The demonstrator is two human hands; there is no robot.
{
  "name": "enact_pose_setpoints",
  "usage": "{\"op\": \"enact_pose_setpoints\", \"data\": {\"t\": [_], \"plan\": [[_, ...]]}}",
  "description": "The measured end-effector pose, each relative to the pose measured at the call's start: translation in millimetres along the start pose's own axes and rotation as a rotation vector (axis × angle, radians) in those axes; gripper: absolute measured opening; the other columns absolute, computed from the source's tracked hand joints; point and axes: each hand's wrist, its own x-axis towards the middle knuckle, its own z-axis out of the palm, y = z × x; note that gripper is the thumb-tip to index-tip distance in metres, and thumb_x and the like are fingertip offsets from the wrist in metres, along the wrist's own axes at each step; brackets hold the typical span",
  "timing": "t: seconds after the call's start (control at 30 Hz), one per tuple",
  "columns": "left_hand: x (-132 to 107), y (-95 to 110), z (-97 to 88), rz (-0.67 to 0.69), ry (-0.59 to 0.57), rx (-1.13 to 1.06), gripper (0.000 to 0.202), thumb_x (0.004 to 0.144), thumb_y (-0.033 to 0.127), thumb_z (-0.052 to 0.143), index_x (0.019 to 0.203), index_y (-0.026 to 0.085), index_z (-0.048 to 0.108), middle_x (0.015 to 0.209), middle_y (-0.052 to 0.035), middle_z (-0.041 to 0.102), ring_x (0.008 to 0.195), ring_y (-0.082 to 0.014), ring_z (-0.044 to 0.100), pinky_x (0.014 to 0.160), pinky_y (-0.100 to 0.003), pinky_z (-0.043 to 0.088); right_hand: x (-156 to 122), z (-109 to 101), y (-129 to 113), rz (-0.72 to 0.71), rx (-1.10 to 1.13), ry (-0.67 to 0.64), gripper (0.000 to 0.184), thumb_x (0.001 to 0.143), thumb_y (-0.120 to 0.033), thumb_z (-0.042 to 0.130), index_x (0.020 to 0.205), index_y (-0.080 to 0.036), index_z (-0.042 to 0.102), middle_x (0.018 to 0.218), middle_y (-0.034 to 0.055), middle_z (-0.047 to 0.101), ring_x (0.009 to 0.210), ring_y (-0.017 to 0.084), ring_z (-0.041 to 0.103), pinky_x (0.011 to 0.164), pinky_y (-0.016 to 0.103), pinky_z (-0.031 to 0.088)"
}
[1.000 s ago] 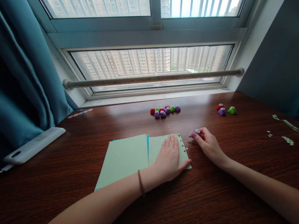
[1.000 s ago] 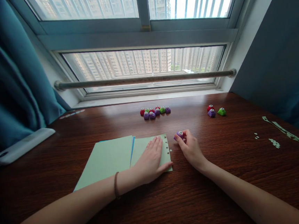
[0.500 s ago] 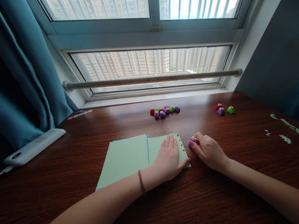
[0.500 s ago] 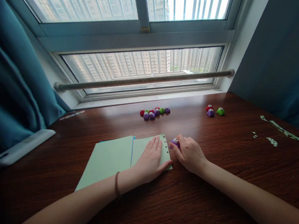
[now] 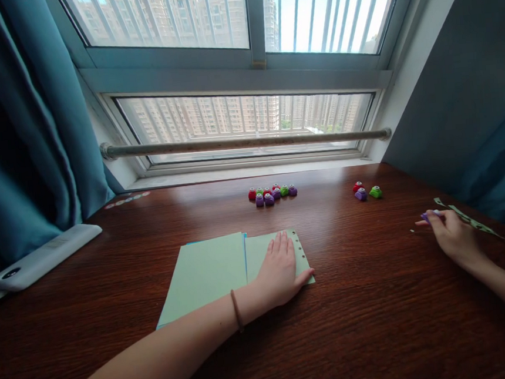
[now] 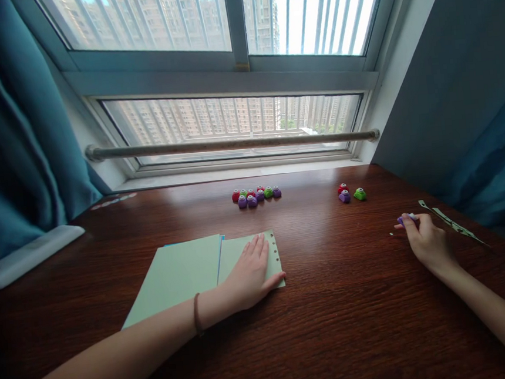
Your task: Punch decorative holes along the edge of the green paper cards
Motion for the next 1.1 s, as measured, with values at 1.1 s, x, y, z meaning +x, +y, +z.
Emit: {"op": "enact_pose_setpoints", "data": {"t": [1.1], "plan": [[-2.7,-6.8,8.7,0.021,0.049,-0.027,0.082,0.081,0.064,0.03,0.131,-0.002,0.029,0.14,-0.0243,0.019,0.132,-0.0329,0.012,0.108,-0.047,0.018,40.8,94.3,-118.6,0.05,0.203,0.083,0.05,0.063,-0.027,0.062,0.106,-0.004,0.048,0.109,0.0283,0.05,0.089,0.031,0.054,0.081,0.046,0.039]]}}
